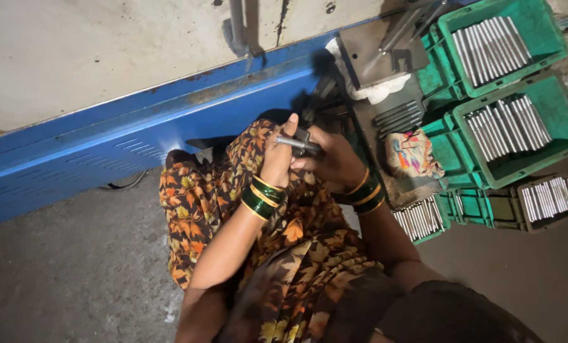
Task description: The person operates a metal press machine to process cylindrical metal rods. They open the machine door, place a rod into the press, close the door, and activate the press. After processing, they remove the rod and place it into a green crate. This cycle is repeated multiple times.
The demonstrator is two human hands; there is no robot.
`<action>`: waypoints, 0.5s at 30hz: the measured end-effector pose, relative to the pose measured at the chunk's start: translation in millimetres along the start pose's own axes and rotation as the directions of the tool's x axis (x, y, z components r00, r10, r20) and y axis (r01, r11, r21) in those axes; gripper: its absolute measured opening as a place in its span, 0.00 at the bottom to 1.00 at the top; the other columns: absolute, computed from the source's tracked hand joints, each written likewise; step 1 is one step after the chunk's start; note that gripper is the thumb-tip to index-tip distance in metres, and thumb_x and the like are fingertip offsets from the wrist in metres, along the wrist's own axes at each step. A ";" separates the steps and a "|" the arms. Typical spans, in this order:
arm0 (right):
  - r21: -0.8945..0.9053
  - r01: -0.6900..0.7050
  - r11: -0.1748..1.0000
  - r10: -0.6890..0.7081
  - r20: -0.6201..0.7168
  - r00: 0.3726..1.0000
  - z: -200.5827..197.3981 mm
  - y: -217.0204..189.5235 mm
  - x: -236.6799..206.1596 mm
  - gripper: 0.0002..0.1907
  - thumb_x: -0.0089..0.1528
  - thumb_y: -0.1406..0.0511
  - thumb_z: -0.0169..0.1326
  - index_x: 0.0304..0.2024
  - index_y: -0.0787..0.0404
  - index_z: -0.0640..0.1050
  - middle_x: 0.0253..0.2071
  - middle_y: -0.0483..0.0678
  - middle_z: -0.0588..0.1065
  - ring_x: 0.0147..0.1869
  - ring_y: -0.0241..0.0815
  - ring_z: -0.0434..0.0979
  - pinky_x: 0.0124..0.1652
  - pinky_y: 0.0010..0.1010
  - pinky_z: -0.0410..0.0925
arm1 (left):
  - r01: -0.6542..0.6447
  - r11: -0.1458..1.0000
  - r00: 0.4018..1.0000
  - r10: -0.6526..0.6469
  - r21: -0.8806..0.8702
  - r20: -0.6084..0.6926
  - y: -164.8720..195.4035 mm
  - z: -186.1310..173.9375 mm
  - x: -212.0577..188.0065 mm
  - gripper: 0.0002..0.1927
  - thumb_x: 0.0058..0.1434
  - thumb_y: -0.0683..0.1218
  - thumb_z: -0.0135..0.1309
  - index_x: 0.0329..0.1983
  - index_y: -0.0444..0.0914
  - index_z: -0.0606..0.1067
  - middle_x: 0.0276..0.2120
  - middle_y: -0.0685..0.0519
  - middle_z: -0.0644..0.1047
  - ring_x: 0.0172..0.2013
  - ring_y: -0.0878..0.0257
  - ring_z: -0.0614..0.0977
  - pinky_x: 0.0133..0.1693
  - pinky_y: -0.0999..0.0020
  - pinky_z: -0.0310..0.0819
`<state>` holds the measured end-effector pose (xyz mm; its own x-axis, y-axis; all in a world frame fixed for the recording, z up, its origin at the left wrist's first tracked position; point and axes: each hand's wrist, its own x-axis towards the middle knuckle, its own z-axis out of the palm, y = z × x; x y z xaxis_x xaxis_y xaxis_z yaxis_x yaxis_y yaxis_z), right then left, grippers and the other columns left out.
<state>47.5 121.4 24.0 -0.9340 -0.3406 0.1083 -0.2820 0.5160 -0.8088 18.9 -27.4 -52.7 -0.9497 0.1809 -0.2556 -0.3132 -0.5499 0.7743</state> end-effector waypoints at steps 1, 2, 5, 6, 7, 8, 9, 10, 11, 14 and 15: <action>-0.080 -0.048 0.996 0.046 -0.028 0.999 1.5 0.4 -0.1 0.22 0.53 0.60 0.71 0.40 0.65 0.75 0.27 0.48 0.73 0.30 0.38 0.73 0.33 0.30 0.67 | -0.081 0.996 0.996 0.080 0.026 0.024 -2.8 2.6 0.3 0.19 0.73 0.58 0.59 0.34 0.40 0.73 0.29 0.62 0.72 0.28 0.76 0.73 0.30 0.78 0.69; -0.004 -0.035 0.999 0.035 -0.042 0.999 2.7 1.6 -0.4 0.20 0.55 0.60 0.69 0.41 0.65 0.76 0.29 0.45 0.75 0.31 0.34 0.74 0.33 0.28 0.67 | 0.001 1.000 1.000 -0.001 -0.004 -0.003 -4.3 4.7 1.3 0.19 0.71 0.58 0.58 0.32 0.42 0.72 0.25 0.62 0.70 0.23 0.75 0.70 0.24 0.79 0.63; 0.170 -0.001 0.985 0.020 -0.111 0.994 4.3 10.3 -3.2 0.13 0.59 0.63 0.66 0.41 0.63 0.78 0.31 0.39 0.76 0.33 0.27 0.71 0.33 0.23 0.65 | 0.142 0.987 0.989 -0.145 -0.073 -0.038 -3.4 7.2 2.1 0.18 0.68 0.58 0.54 0.28 0.43 0.71 0.20 0.62 0.67 0.13 0.74 0.63 0.14 0.79 0.52; 0.190 0.006 0.982 0.023 -0.149 0.989 3.9 15.0 -3.9 0.12 0.61 0.63 0.66 0.38 0.63 0.77 0.30 0.38 0.74 0.34 0.26 0.69 0.34 0.22 0.63 | 0.117 0.990 0.992 -0.119 -0.080 -0.031 -1.8 6.9 2.9 0.18 0.69 0.58 0.53 0.29 0.43 0.71 0.20 0.62 0.68 0.14 0.75 0.63 0.14 0.79 0.53; 0.210 0.013 0.978 0.027 -0.187 0.982 3.2 19.9 -5.2 0.12 0.63 0.64 0.65 0.36 0.63 0.76 0.29 0.38 0.72 0.34 0.26 0.66 0.34 0.22 0.61 | 0.091 0.992 0.995 -0.094 -0.087 -0.024 -0.9 7.1 3.0 0.19 0.71 0.58 0.51 0.30 0.42 0.72 0.21 0.61 0.68 0.15 0.75 0.63 0.15 0.79 0.54; 0.203 -0.027 0.979 0.075 -0.232 0.970 3.0 24.9 -6.0 0.11 0.62 0.64 0.65 0.37 0.63 0.76 0.28 0.38 0.71 0.33 0.26 0.65 0.33 0.21 0.60 | 0.100 0.992 0.995 -0.102 -0.070 -0.018 -0.5 7.4 3.0 0.17 0.71 0.58 0.50 0.33 0.42 0.73 0.22 0.61 0.69 0.15 0.74 0.64 0.16 0.79 0.56; 0.197 -0.066 0.978 0.121 -0.277 0.953 4.1 29.7 -5.1 0.11 0.62 0.64 0.65 0.37 0.63 0.76 0.27 0.38 0.70 0.32 0.25 0.64 0.32 0.20 0.60 | 0.108 0.993 0.994 -0.109 -0.053 -0.011 -0.5 7.4 3.4 0.16 0.71 0.58 0.49 0.36 0.42 0.73 0.23 0.61 0.70 0.16 0.74 0.65 0.17 0.79 0.57; 0.193 -0.105 0.976 0.164 -0.322 0.933 4.5 33.9 -4.6 0.11 0.61 0.64 0.64 0.38 0.63 0.76 0.26 0.38 0.69 0.31 0.25 0.63 0.31 0.20 0.59 | 0.114 0.993 0.993 -0.114 -0.036 -0.003 -1.5 8.1 4.0 0.15 0.71 0.58 0.48 0.39 0.43 0.74 0.24 0.61 0.70 0.17 0.74 0.66 0.18 0.78 0.58; 0.241 -0.123 0.963 0.189 -0.274 0.943 2.6 37.6 -4.4 0.11 0.63 0.63 0.64 0.36 0.63 0.76 0.26 0.38 0.68 0.31 0.25 0.63 0.31 0.20 0.59 | 0.136 0.990 0.991 -0.135 0.035 -0.023 -3.8 9.8 4.5 0.15 0.71 0.58 0.47 0.41 0.42 0.73 0.26 0.62 0.71 0.20 0.75 0.68 0.21 0.79 0.60; 0.404 -0.169 0.899 0.254 -0.166 0.953 0.5 43.0 -2.7 0.12 0.66 0.63 0.63 0.33 0.64 0.76 0.28 0.39 0.70 0.33 0.26 0.67 0.33 0.20 0.61 | 0.198 0.966 0.980 -0.193 0.164 -0.046 -14.2 13.0 5.1 0.17 0.72 0.59 0.44 0.47 0.42 0.73 0.32 0.63 0.74 0.26 0.75 0.72 0.26 0.79 0.65; 0.475 -0.170 0.864 0.274 -0.159 0.949 1.3 43.6 -1.4 0.10 0.65 0.63 0.62 0.35 0.64 0.78 0.30 0.39 0.74 0.34 0.25 0.70 0.34 0.19 0.64 | 0.216 0.964 0.976 -0.215 0.156 -0.021 -17.7 13.4 6.2 0.18 0.73 0.59 0.44 0.48 0.41 0.73 0.32 0.61 0.74 0.26 0.74 0.72 0.27 0.78 0.66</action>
<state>36.8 143.4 -12.1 -0.9980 -0.0570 -0.0272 0.0195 0.1305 -0.9913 18.6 -5.6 -60.2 -0.8597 0.2777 -0.4287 -0.5072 -0.3637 0.7813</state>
